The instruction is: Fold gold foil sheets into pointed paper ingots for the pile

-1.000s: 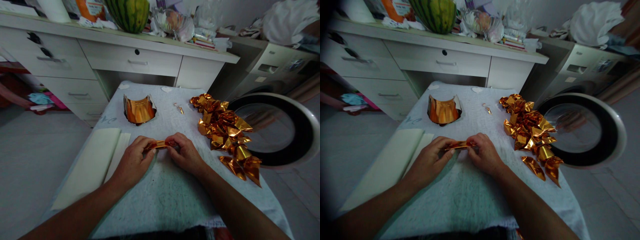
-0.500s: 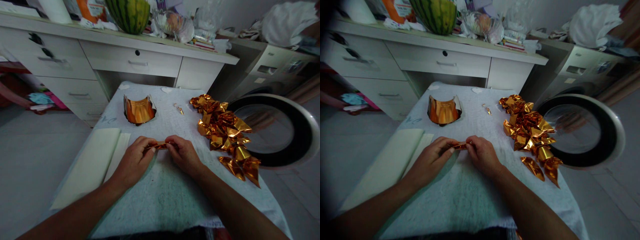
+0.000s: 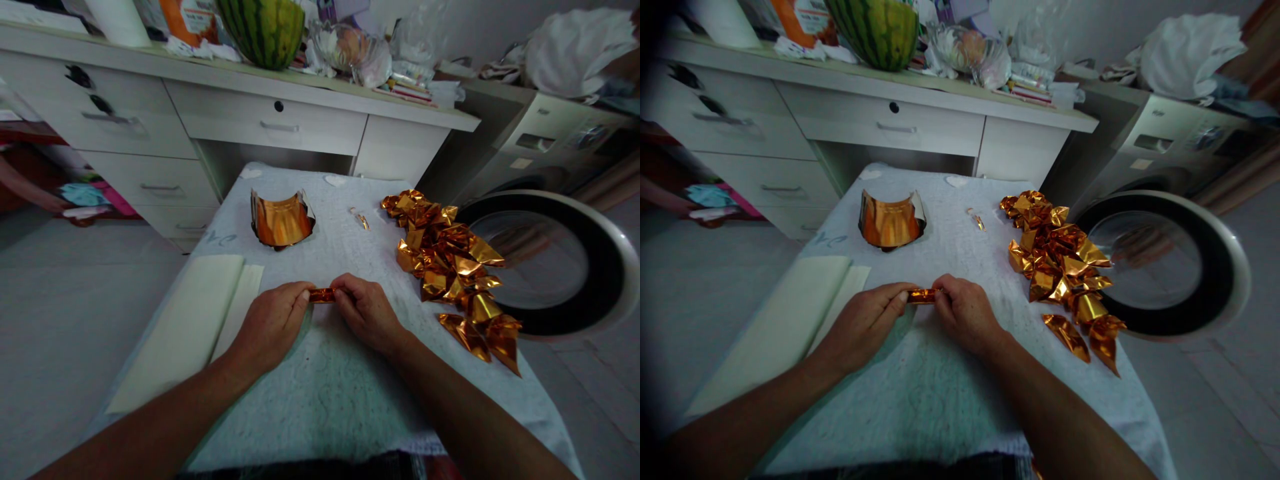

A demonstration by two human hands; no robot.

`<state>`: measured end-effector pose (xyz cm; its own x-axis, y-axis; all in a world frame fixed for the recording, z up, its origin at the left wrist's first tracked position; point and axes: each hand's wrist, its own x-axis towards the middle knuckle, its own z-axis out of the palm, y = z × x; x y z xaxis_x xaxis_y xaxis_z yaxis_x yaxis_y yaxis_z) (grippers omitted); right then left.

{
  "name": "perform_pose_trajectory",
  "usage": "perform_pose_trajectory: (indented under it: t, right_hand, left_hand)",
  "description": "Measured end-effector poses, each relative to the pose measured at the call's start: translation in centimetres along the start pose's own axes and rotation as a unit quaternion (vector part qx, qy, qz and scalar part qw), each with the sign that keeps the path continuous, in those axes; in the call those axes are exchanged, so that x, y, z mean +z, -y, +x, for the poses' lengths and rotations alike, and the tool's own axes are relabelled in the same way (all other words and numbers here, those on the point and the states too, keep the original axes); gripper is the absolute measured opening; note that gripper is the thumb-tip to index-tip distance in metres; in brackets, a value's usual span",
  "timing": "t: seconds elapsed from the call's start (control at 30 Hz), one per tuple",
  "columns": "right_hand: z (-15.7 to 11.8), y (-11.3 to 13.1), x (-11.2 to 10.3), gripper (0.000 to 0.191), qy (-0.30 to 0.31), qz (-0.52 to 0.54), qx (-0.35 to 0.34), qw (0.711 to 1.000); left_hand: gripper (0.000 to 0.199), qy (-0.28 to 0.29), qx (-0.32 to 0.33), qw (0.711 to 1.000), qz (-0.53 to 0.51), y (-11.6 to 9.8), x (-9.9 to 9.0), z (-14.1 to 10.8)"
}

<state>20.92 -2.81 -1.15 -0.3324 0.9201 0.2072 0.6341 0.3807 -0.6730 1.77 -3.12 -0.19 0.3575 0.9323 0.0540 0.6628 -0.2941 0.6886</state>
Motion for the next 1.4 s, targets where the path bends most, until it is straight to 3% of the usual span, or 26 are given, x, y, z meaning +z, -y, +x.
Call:
perform_pose_trajectory:
  t: [0.53, 0.77, 1.23, 1.4]
  right_hand:
    - [0.0, 0.2, 0.4, 0.009, -0.006, 0.002, 0.027, 1.000]
    - [-0.1, 0.7, 0.4, 0.016, -0.016, 0.001, 0.054, 0.998]
    - [-0.1, 0.7, 1.0, 0.010, 0.029, -0.068, 0.044, 0.996]
    - [-0.1, 0.7, 1.0, 0.012, 0.042, -0.069, 0.035, 0.996]
  left_hand:
    - [0.038, 0.005, 0.008, 0.999, 0.040, 0.8, 0.9, -0.2]
    - [0.035, 0.019, 0.008, 0.998, 0.058, 0.6, 0.9, -0.1]
    - [0.033, -0.018, -0.011, 0.998, 0.055, 0.2, 0.5, 0.0]
    - [0.031, 0.000, -0.005, 0.994, 0.110, 0.5, 0.6, 0.0]
